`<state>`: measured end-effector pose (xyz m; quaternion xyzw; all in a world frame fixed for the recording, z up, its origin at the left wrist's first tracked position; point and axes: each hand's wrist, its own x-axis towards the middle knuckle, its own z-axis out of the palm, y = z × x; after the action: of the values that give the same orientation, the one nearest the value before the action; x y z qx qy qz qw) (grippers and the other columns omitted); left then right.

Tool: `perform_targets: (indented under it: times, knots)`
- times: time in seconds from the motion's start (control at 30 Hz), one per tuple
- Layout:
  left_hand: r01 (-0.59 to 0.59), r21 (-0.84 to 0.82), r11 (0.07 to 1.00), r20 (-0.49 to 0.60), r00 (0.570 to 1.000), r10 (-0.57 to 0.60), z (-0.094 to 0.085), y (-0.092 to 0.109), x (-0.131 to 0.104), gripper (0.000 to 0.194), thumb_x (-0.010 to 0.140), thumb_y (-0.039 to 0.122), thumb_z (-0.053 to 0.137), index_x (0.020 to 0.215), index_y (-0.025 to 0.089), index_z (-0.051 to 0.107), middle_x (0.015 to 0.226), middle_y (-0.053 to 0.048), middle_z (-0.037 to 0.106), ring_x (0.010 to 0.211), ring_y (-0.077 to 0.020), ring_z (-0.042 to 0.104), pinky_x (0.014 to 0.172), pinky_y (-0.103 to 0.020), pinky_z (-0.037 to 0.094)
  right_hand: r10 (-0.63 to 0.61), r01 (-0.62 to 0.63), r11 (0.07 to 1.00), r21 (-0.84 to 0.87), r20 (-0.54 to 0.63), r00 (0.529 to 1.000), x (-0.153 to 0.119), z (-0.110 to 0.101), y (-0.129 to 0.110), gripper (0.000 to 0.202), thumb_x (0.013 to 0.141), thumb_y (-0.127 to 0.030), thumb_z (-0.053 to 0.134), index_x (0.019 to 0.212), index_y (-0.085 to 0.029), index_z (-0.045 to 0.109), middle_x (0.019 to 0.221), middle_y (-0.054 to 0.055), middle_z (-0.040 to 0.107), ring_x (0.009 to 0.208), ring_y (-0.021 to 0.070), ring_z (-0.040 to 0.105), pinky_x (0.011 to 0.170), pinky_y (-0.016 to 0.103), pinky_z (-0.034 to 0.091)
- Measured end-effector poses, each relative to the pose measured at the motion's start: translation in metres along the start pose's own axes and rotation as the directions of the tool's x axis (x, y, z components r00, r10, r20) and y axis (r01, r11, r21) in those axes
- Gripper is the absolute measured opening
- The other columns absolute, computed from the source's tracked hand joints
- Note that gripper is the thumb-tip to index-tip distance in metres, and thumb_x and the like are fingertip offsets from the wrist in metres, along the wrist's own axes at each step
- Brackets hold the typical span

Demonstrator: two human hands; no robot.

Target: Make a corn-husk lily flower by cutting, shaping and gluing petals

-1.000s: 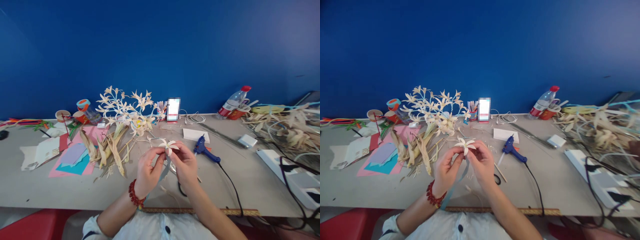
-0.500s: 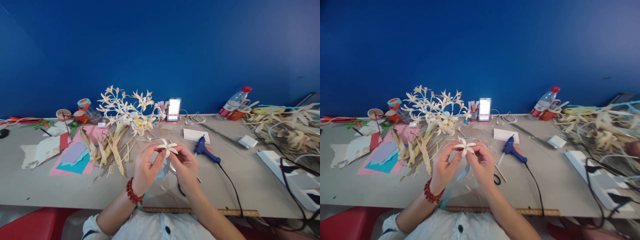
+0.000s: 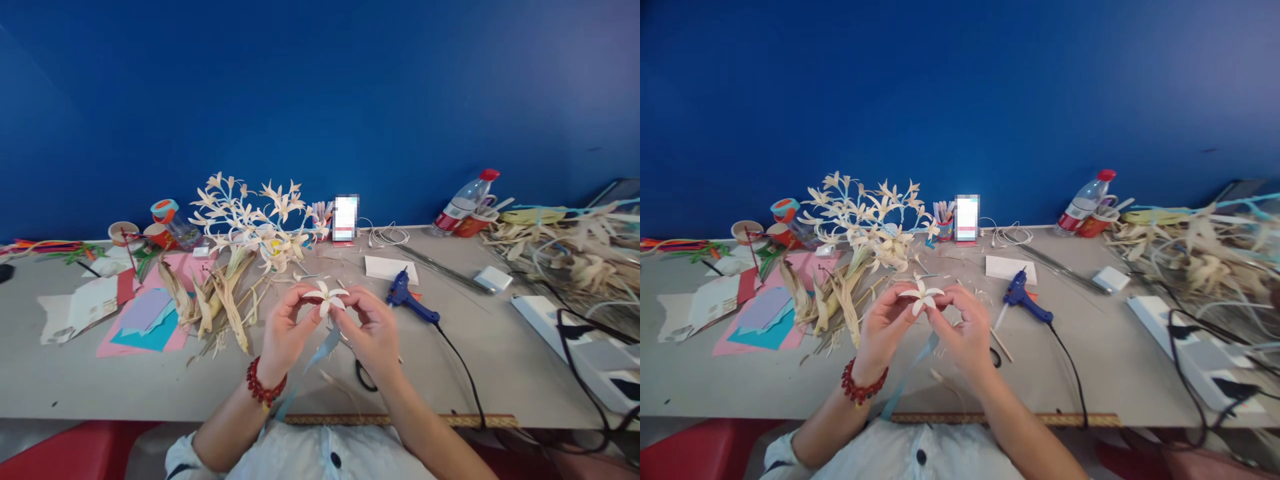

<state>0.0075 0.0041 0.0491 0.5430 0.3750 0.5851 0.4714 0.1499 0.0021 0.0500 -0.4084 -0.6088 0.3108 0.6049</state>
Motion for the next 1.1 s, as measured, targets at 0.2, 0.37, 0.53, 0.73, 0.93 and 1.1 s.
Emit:
perform_targets:
  times: [0.2, 0.37, 0.53, 0.73, 0.93, 1.1]
  knots:
    - [0.110, -0.090, 0.990, -0.004, 0.994, -0.110, -0.0015, -0.0023, -0.0025, 0.011, 0.083, 0.026, 0.070, 0.092, 0.020, 0.069, 0.092, -0.004, 0.066, 0.089, -0.0175, 0.062, 0.085, -0.029, 0.048, -0.072, 0.073, 0.995, -0.073, 0.020, 0.997, 0.0026, -0.0006, -0.0080, 0.012, 0.081, -0.012, 0.065, 0.072, -0.020, 0.063, 0.072, 0.000, 0.062, 0.069, 0.0160, 0.059, 0.065, 0.027, 0.045]
    - [0.055, -0.090, 0.994, -0.057, 0.997, -0.060, -0.0007, -0.0034, -0.0027, 0.009, 0.082, 0.025, 0.071, 0.089, 0.019, 0.069, 0.089, -0.004, 0.065, 0.087, -0.0170, 0.061, 0.083, -0.028, 0.048, -0.001, 0.003, 1.000, -0.027, 0.067, 0.998, 0.0028, -0.0026, -0.0108, 0.007, 0.082, -0.017, 0.068, 0.075, -0.020, 0.067, 0.075, 0.002, 0.066, 0.069, 0.0159, 0.060, 0.065, 0.026, 0.047]
    - [0.066, -0.100, 0.993, -0.077, 0.994, -0.074, 0.0006, -0.0026, -0.0036, 0.008, 0.083, 0.026, 0.070, 0.086, 0.018, 0.069, 0.087, -0.004, 0.066, 0.085, -0.0171, 0.061, 0.082, -0.029, 0.048, 0.224, -0.241, 0.959, 0.149, 0.124, 0.967, 0.0018, -0.0026, -0.0097, 0.010, 0.081, -0.030, 0.070, 0.080, -0.020, 0.069, 0.074, 0.003, 0.068, 0.067, 0.0160, 0.060, 0.060, 0.025, 0.046]
    - [0.087, -0.225, 0.970, -0.050, 0.994, -0.100, 0.0012, -0.0045, -0.0014, 0.007, 0.082, 0.025, 0.071, 0.083, 0.019, 0.068, 0.083, -0.003, 0.066, 0.077, -0.0138, 0.061, 0.073, -0.025, 0.048, 0.398, -0.466, 0.808, 0.360, 0.249, 0.883, 0.0025, 0.0000, -0.0066, 0.025, 0.077, -0.041, 0.076, 0.075, -0.018, 0.063, 0.064, -0.003, 0.058, 0.057, 0.0105, 0.050, 0.053, 0.022, 0.039]
    - [0.150, -0.333, 0.931, 0.006, 0.988, -0.157, 0.0023, -0.0003, 0.0019, 0.011, 0.079, 0.026, 0.074, 0.077, 0.018, 0.068, 0.076, -0.001, 0.065, 0.068, -0.0120, 0.059, 0.063, -0.023, 0.048, 0.408, -0.515, 0.761, 0.394, 0.327, 0.852, 0.0039, -0.0008, -0.0047, 0.027, 0.078, -0.041, 0.076, 0.075, -0.019, 0.061, 0.067, -0.002, 0.060, 0.061, 0.0112, 0.053, 0.058, 0.023, 0.041]
    - [0.215, -0.412, 0.886, 0.050, 0.976, -0.213, 0.0020, 0.0037, 0.0023, 0.012, 0.078, 0.025, 0.075, 0.074, 0.017, 0.067, 0.069, 0.002, 0.063, 0.061, -0.0091, 0.055, 0.059, -0.021, 0.046, 0.394, -0.515, 0.767, 0.384, 0.352, 0.849, 0.0049, -0.0007, -0.0051, 0.027, 0.077, -0.042, 0.076, 0.075, -0.019, 0.064, 0.068, 0.000, 0.062, 0.063, 0.0130, 0.055, 0.060, 0.025, 0.043]
